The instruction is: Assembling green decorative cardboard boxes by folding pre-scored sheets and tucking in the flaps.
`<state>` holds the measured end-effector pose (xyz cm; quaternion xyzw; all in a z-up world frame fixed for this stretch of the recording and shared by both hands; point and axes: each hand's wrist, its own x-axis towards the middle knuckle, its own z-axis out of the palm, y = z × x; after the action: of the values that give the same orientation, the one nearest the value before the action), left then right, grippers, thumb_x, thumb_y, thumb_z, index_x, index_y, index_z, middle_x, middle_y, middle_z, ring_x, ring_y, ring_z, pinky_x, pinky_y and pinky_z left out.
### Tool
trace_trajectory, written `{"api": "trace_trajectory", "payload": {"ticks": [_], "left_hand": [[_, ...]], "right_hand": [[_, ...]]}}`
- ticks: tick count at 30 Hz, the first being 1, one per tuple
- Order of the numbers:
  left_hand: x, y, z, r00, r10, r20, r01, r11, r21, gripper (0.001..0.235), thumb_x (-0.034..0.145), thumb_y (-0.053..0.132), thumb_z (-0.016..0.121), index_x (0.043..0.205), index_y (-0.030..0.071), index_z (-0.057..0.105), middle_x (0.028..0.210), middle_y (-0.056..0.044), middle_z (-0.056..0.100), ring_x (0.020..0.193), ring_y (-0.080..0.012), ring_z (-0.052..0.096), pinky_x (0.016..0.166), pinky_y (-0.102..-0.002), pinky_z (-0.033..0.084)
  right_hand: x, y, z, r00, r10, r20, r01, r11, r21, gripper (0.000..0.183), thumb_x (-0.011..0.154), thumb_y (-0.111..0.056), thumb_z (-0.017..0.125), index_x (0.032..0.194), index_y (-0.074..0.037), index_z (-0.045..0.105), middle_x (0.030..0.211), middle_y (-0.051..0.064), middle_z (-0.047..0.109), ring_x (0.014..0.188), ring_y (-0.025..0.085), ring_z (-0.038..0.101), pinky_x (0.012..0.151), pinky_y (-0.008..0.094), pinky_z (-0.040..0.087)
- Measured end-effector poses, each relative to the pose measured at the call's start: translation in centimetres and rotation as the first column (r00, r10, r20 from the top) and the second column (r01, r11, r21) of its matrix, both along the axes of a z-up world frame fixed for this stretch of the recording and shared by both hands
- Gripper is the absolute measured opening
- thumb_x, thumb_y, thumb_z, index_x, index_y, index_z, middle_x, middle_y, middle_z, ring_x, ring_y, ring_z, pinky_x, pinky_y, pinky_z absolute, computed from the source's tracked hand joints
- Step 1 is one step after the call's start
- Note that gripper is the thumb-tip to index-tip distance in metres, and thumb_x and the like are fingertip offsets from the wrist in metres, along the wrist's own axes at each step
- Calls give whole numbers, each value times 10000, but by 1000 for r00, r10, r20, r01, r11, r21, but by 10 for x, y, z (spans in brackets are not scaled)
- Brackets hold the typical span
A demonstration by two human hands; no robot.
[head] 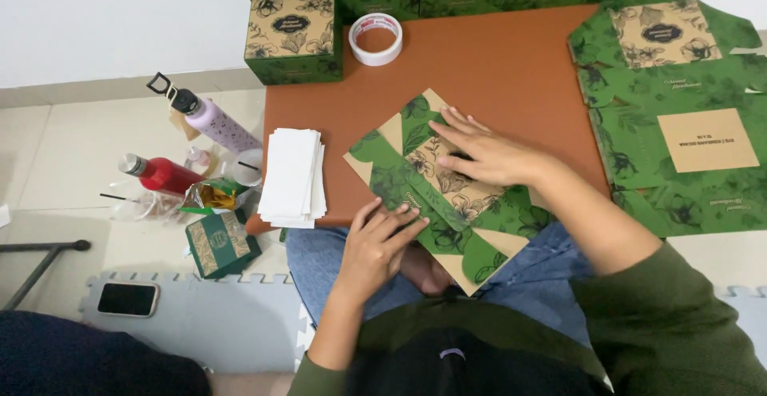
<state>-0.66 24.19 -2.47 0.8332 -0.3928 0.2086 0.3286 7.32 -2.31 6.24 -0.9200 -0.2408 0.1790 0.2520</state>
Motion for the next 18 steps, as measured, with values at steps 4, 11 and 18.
{"api": "trace_trajectory", "payload": {"ticks": [4,11,18], "left_hand": [[-2,-13,-5,987,27,156,-32,999,25,235,1027,225,538,1146,198,739,1071,-17,719,1025,-190,674,1078,-478,442],[13,-65,7,968,-84,236,38,980,193,470,826,123,637,1291,58,650,1116,-100,599,942,-261,528,981,-390,457],[27,-134,10,968,55,246,-95,984,151,355,892,235,698,1181,28,705,975,-88,560,828,-253,518,726,-358,424]], "right_hand": [[-4,-3,17,999,3,-38,-6,996,-84,918,930,-632,525,1584,-46,258,1578,401,178,1485,519,153,1223,593,105],[-107,-7,65,937,-19,349,-111,931,347,410,1012,-274,404,1342,-113,586,1372,123,568,937,163,625,837,322,557],[-190,14,76,920,261,293,-391,683,617,205,866,-28,726,1051,-91,667,958,36,697,887,210,698,883,361,568]]}}
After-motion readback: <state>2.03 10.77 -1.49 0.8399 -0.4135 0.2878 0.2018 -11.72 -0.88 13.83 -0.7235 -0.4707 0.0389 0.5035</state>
